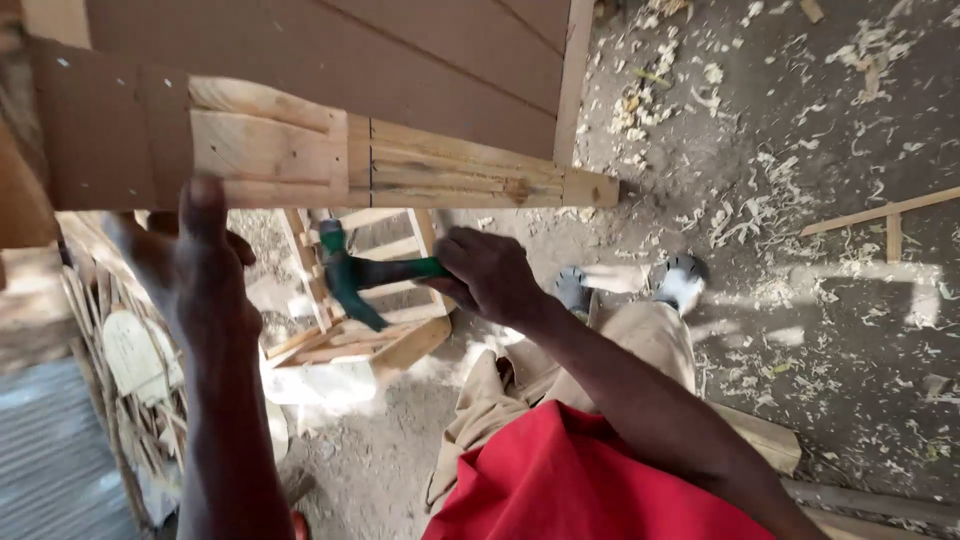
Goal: The person applies white glue to a small wooden block using a stick, then hammers nails into the block to attach it to a larger wooden frame. The person uses a hammer and nails to secure the piece.
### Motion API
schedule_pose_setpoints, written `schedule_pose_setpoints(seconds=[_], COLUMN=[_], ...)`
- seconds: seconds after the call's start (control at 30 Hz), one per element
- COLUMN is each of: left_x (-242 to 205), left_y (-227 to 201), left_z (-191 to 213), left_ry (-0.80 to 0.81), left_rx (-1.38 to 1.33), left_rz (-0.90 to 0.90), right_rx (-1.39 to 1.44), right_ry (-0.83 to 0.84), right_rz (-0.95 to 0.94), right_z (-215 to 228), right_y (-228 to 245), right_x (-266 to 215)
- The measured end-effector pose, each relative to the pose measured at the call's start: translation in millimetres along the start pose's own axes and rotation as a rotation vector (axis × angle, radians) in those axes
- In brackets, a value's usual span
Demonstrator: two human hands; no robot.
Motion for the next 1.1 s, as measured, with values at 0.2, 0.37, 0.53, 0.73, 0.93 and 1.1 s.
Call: schedule_pose_setpoints(seconds=[0.2,0.37,0.53,0.73,0.93,1.1], left_x=[15,12,17,11,13,15], left_y=[-1,-20,-20,-14,-4,-10], left_z=[-6,-7,-6,-5,-2,-5], left_ry=[-0.081,0.026,0.052,0.042,-0.022,-0.007], left_rx=[-0.183,-0.046,-0.097,-0.017,-0.028,-0.068], left_rz=[-0.009,-0.003,-0.084,0.083,0.106,0.004], right_rx=[-0.169,-0.18,-0.283,-0.246,-0.225,-0.253], right_ry=[0.057,0.07,0.155,0.117,0.056,0.119], right_rz=[0.056,0.235,0.171,0.311,0.161,0.426], right_z=[-5,10,-6,-1,7,-3], right_y=[-33,-18,-24,-2,-10,-3], right_x=[14,32,33,27,32,29])
Point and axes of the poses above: each hand's wrist, its own x-axis towards the middle knuckle, its own z-axis out of the back of the hand, y = z × x, the point moved 6 cm from there along x, towards the middle knuckle, and after that the axes turned 11 degrees about x, right-handed, at the moved point
